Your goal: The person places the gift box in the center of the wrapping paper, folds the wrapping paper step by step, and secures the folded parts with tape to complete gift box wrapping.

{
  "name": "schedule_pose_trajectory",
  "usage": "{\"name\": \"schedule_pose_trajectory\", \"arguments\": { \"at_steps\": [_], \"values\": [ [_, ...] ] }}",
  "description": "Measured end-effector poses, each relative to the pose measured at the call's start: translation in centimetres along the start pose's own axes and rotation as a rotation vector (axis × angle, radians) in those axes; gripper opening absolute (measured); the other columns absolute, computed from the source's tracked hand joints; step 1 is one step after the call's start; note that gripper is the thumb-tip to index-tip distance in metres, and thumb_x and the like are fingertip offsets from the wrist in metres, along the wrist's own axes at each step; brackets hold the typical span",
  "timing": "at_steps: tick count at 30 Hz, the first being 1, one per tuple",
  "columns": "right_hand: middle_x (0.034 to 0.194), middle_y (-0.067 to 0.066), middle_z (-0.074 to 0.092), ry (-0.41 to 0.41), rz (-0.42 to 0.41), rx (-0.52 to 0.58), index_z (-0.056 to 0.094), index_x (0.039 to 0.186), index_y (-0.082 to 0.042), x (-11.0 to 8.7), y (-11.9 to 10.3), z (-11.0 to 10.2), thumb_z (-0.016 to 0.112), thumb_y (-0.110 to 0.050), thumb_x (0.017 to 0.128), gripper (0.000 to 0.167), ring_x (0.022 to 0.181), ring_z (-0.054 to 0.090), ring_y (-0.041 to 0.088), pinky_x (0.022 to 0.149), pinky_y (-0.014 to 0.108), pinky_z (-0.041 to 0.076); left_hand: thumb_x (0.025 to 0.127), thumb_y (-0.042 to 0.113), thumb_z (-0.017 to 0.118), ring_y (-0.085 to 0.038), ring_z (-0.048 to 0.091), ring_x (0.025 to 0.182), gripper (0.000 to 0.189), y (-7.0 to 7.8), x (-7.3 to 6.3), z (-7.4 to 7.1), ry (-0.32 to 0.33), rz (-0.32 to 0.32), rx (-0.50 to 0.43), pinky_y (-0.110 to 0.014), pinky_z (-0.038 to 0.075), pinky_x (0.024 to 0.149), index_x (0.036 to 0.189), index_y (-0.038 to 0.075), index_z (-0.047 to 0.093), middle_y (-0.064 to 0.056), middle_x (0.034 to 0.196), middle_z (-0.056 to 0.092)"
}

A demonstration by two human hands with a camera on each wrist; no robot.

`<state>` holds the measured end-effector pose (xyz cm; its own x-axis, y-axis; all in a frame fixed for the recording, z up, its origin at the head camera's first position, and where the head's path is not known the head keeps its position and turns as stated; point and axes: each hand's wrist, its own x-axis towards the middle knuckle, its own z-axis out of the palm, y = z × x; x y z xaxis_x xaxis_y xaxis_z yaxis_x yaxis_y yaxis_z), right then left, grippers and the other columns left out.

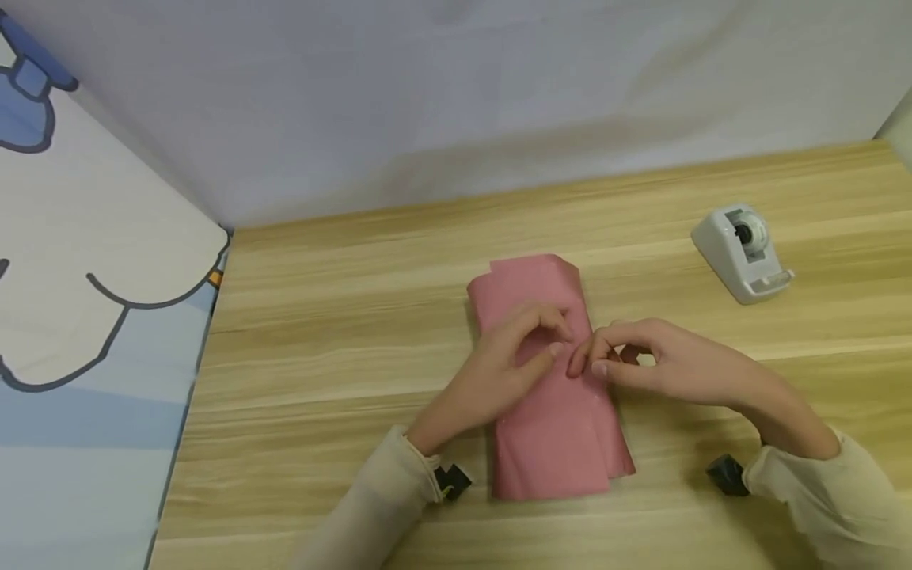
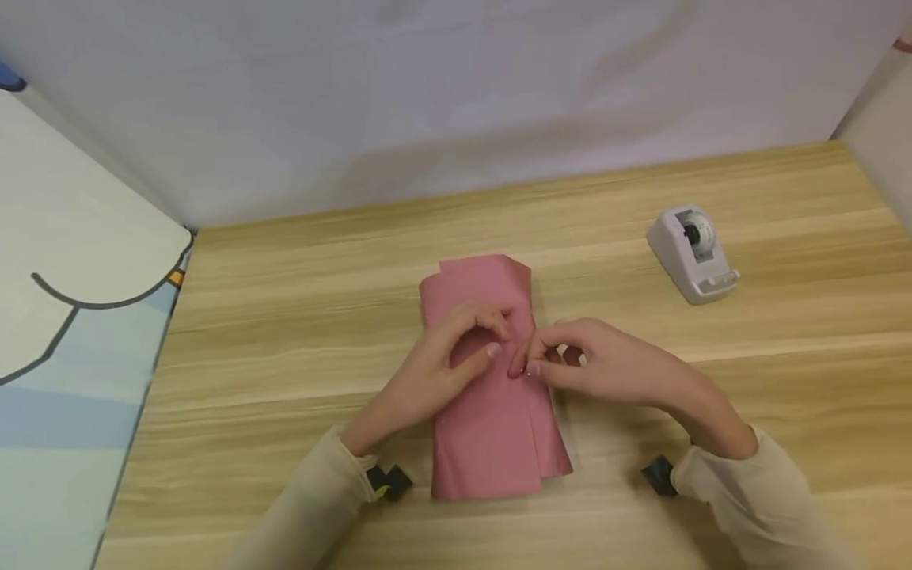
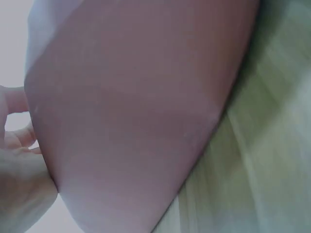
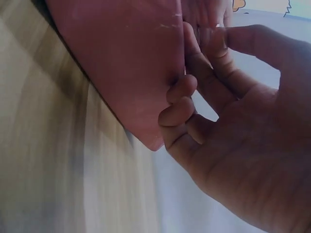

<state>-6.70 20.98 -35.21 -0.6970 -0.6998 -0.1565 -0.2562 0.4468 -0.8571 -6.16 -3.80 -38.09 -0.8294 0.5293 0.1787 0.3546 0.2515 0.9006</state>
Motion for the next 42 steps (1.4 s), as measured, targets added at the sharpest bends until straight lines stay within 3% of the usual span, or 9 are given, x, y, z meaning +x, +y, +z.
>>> {"name": "schedule_pose_trajectory", "arguments": {
  "at_steps": [3,13,17,25,27,30,34,39,42],
  "values": [
    [0.111,-0.016,0.073,-0.021,0.012,-0.016,0.072,0.106,-0.033,0.3,-0.2,-0.3,0.06,-0.021,0.106,0.017,0.094,0.062,0.011,0.081,0.027,0.049,0.1,0.01,0.067,-0.019,0.055,0.137,0.003,0.1,0.1,-0.2,-0.029,0.008,0.037,-0.031,0.041,0.12,0.103,0.01,0.066,-0.005,0.127,0.063],
    [0.094,-0.012,0.067,-0.054,-0.007,-0.101,0.068,0.099,-0.031,0.6,-0.9,-0.8,0.063,-0.022,0.104,0.012,0.081,0.056,0.01,0.071,0.028,0.047,0.098,0.023,0.073,-0.018,0.048,0.143,0.01,0.5,0.1,0.0,-0.074,0.016,0.191,-0.037,0.034,0.126,0.091,0.017,0.069,-0.001,0.136,0.058],
    [0.093,-0.013,0.067,-0.049,-0.004,-0.128,0.068,0.098,-0.032,0.6,-1.0,-0.9,0.064,-0.024,0.103,0.01,0.081,0.056,0.008,0.071,0.027,0.047,0.099,0.023,0.072,-0.018,0.047,0.143,0.011,0.6,0.1,0.0,-0.099,0.009,0.188,-0.039,0.033,0.126,0.089,0.017,0.07,0.0,0.139,0.058],
    [0.093,-0.014,0.063,-0.035,-0.018,-0.173,0.066,0.096,-0.03,0.3,-1.7,-0.7,0.062,-0.027,0.105,0.011,0.083,0.056,0.006,0.073,0.026,0.047,0.099,0.018,0.07,-0.016,0.043,0.147,0.014,0.6,0.1,-0.1,-0.147,-0.002,0.085,-0.037,0.03,0.128,0.086,0.015,0.067,0.0,0.141,0.055],
    [0.089,-0.012,0.06,-0.031,0.002,-0.182,0.065,0.093,-0.028,0.2,-2.0,-0.6,0.059,-0.029,0.107,0.015,0.081,0.056,0.006,0.071,0.025,0.048,0.099,0.018,0.07,-0.015,0.041,0.147,0.014,0.7,0.0,-0.2,-0.156,-0.01,0.092,-0.037,0.029,0.128,0.086,0.015,0.067,0.001,0.142,0.055],
    [0.083,-0.01,0.056,-0.016,0.061,-0.203,0.064,0.089,-0.025,0.2,-2.7,-0.4,0.055,-0.033,0.109,0.023,0.076,0.055,0.008,0.067,0.024,0.048,0.098,0.019,0.07,-0.016,0.038,0.15,0.014,0.9,-0.1,-0.2,-0.168,-0.012,0.117,-0.038,0.019,0.132,0.085,0.015,0.067,0.0,0.143,0.055],
    [0.076,-0.01,0.054,0.035,0.125,-0.362,0.064,0.085,-0.023,0.4,-3.4,0.1,0.048,-0.037,0.111,0.033,0.069,0.051,0.007,0.066,0.027,0.047,0.098,0.019,0.069,-0.017,0.033,0.155,0.013,1.0,-0.1,-0.2,-0.183,-0.007,0.151,-0.037,0.003,0.135,0.086,0.015,0.067,-0.001,0.144,0.055],
    [0.063,-0.006,0.05,0.177,0.187,-0.708,0.058,0.073,-0.02,0.5,-3.4,0.1,0.044,-0.033,0.111,0.043,0.059,0.049,0.013,0.065,0.041,0.049,0.097,0.017,0.069,-0.014,0.029,0.158,0.015,0.8,0.1,-0.1,-0.18,-0.039,0.132,-0.038,0.009,0.134,0.083,0.014,0.064,0.0,0.145,0.055],
    [0.062,-0.004,0.047,0.248,0.238,-0.736,0.054,0.073,-0.017,-0.2,-2.8,-0.5,0.042,-0.032,0.112,0.043,0.057,0.047,0.016,0.059,0.039,0.046,0.097,0.014,0.068,-0.014,0.031,0.158,0.015,0.7,0.2,0.0,-0.173,-0.035,0.105,-0.037,0.009,0.134,0.083,0.013,0.063,0.0,0.143,0.056]
  ]
}}
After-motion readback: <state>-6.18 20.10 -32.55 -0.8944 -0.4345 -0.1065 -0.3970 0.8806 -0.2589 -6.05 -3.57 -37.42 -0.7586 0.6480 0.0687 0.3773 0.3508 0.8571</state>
